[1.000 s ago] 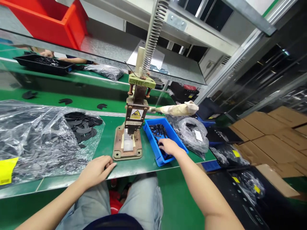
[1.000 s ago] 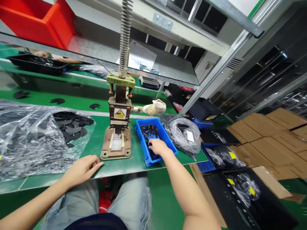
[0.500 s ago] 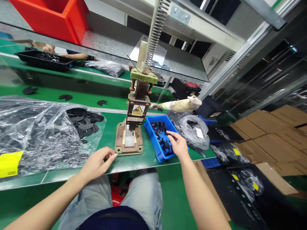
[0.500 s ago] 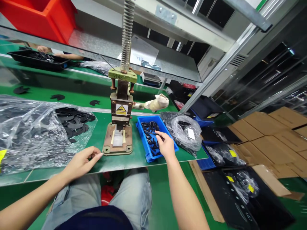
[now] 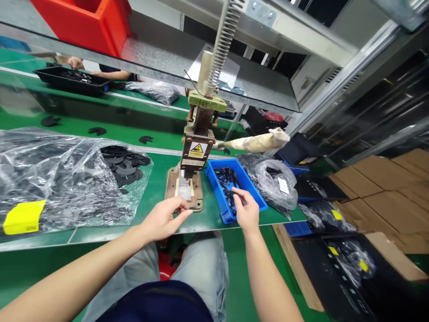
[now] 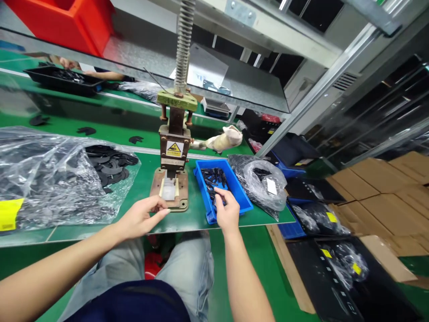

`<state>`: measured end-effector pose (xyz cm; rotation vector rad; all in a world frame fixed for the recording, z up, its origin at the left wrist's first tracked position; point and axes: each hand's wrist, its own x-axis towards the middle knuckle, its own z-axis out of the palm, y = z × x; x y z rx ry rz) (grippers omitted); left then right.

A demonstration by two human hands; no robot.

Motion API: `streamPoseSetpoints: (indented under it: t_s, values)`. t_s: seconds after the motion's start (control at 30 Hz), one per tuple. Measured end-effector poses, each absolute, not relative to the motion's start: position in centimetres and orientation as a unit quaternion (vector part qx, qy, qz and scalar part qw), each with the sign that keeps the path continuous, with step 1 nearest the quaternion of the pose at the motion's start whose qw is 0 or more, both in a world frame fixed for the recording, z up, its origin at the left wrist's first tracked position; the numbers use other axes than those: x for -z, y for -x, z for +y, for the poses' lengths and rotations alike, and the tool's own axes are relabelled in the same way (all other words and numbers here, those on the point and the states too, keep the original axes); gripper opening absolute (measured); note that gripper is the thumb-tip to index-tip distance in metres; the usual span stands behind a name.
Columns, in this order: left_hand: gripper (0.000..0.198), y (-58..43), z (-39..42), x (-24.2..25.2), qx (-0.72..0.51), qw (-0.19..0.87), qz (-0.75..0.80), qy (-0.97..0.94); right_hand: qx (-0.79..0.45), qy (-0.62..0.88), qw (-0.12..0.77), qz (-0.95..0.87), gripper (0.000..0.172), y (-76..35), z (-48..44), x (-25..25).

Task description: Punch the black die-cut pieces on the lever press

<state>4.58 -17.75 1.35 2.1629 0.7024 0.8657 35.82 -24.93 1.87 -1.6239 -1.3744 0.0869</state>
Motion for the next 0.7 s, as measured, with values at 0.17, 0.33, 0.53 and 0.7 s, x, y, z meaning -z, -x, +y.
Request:
streamPoseSetpoints:
  t_s: [0.17, 0.33, 0.53, 0.7]
  values:
    - [0.031, -5.8, -18.5, -3.1, -0.377, 0.357, 0.203, -0.83, -0.038, 0.576, 0.541, -0.612, 0.028, -29.4, -27.5, 0.6]
    - [0.024, -5.4, -19.4, -3.5, -0.392, 0.345, 0.168, -0.836, -0.039, 0.517, 0.558, -0.648, 0.041, -26.7, -27.9, 2.0]
    - [0.023, -4.5, -19.7, -2.8, -0.39, 0.345, 0.186, -0.833, -0.032, 0.497, 0.555, -0.667, 0.05, -26.2, -27.5, 2.2]
    - [0.023, -4.3, -19.5, -2.9, -0.364, 0.414, 0.209, -0.807, -0.019, 0.477, 0.541, -0.692, 0.052, -26.1, -27.1, 1.6]
